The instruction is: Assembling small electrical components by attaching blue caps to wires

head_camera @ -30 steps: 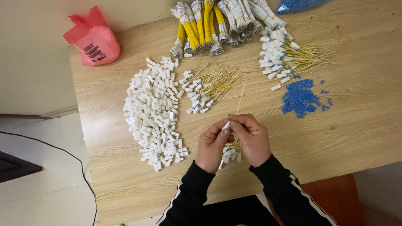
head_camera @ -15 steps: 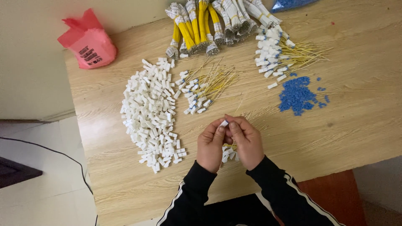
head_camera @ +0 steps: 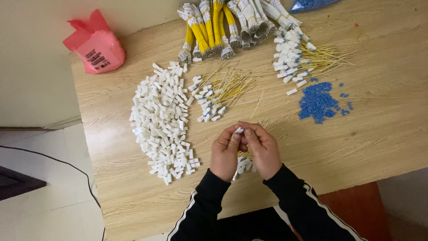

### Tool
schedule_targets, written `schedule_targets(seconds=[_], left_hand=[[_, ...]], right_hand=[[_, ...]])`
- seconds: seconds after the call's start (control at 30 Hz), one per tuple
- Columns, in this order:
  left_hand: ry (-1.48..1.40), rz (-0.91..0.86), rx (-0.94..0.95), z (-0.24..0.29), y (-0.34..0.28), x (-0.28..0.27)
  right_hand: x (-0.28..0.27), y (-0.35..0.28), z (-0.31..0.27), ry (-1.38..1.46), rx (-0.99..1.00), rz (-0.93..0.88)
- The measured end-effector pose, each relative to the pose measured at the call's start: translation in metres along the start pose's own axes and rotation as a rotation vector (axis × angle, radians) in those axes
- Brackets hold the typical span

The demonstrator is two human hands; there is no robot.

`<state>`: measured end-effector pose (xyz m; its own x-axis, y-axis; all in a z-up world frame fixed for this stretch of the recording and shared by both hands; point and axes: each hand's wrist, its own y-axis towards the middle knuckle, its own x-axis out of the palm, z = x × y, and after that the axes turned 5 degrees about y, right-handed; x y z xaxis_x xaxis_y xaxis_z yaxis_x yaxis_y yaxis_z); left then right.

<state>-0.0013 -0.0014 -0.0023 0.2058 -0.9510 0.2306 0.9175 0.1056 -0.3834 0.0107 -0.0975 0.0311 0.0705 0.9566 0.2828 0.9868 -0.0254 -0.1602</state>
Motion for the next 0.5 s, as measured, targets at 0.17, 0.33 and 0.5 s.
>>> schedule_targets(seconds=[0.17,0.33,0.5], left_hand=[[0.014,0.045,0.050,-0.009,0.005,0.002],[0.110,-0.030,0.065,0.024,0.012,-0.001],[0.648,-0.160,0.058,0.042,0.051,-0.034]], right_hand=[[0.013,-0.005,0.001,-0.083,-0.028,0.036],[0.010,0.012,-0.014,-0.064,-0.044,0.008],[-0.023,0.021,-0.005,-0.102,-0.192,0.160]])
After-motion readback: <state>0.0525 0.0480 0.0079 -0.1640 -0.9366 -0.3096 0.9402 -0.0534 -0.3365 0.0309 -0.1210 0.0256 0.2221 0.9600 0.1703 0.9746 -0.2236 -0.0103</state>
